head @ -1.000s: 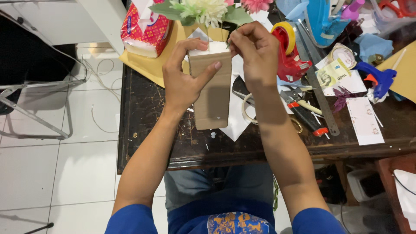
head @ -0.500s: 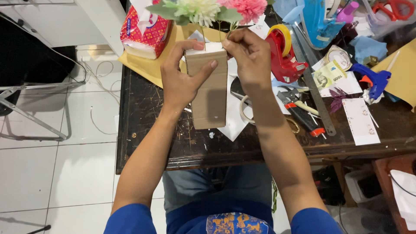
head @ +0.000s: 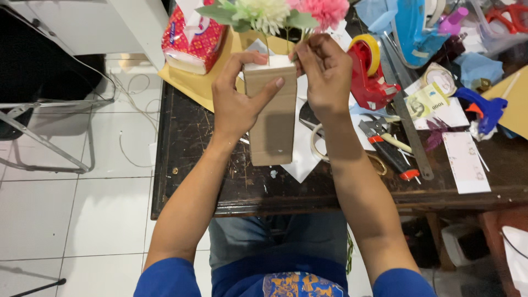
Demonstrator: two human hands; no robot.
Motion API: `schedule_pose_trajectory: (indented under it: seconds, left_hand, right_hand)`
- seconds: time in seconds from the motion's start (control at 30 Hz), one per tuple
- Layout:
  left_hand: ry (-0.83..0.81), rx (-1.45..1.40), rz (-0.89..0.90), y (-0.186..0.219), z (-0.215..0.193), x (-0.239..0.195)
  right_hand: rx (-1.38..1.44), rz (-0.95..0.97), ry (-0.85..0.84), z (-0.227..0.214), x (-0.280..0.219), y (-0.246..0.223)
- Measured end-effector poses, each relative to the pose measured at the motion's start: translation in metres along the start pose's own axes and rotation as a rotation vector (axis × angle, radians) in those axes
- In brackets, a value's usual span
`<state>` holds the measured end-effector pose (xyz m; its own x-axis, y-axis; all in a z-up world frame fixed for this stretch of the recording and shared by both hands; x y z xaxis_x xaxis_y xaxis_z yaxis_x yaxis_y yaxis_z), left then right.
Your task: The person folds a cardboard sheet around a white foam block, secures the edges with clear tape, and then inserts several artificial flower stems into the foam. The person uses scissors to cut tape and repeatedly adjusts the cardboard to form a rectangular container.
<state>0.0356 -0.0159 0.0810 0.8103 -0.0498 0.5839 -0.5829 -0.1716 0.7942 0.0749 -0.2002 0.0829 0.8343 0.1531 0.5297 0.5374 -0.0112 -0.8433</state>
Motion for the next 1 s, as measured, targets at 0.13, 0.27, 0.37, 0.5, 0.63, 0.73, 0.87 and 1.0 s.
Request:
schedule_pose_trajectory:
  seconds: [0.13,0.27,0.37,0.5,0.63,0.73,0.87,1.0]
  left_hand:
    - [0.0,0.035,-0.004,-0.001,0.001,-0.002]
    - [0.004,0.023,-0.05,-0.002,0.001,0.0]
    - [-0.084,-0.006,-0.085,-0.013,0.004,0.0]
    - [-0.146,-0.041,-0.281,-0.025,0.004,0.001]
    - [-0.071,0.035,-0.546,-0.045,-0.016,0.008]
    - [0.007,0.06,-0.609,-0.053,-0.036,0.011]
    - [0.044,-0.028,-0.557,-0.07,-0.049,0.011]
    - [0.015,-0.112,-0.623,-0.065,-0.038,0.012]
  right_hand:
    - [-0.004,0.012,0.027,0.003,-0.005,0.003]
    - [0.078,0.033,0.061,0.002,-0.003,0.013]
    - [0.062,0.113,0.114,-0.003,0.002,0.031]
    - [0.086,0.253,0.003,-0.023,0.015,0.041]
    - [-0.352,0.387,0.073,-0.052,0.028,0.077]
    - [-0.642,0.432,0.01,-0.049,0.016,0.12]
    - [-0.883,0.305,-0.177,-0.028,0.013,0.144]
    - [-1.014,0.375,-0.214,-0.027,0.015,0.154]
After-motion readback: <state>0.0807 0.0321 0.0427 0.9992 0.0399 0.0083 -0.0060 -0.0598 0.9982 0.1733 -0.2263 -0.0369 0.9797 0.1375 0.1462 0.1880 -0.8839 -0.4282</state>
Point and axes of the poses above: each hand's wrist, its own x-axis towards the middle knuckle, its own z-axis out of the palm, y = z × x, the point moved 4 cm from there along x, towards the middle knuckle, and after that the axes turned 6 degrees about -y, right-handed, at the moved point
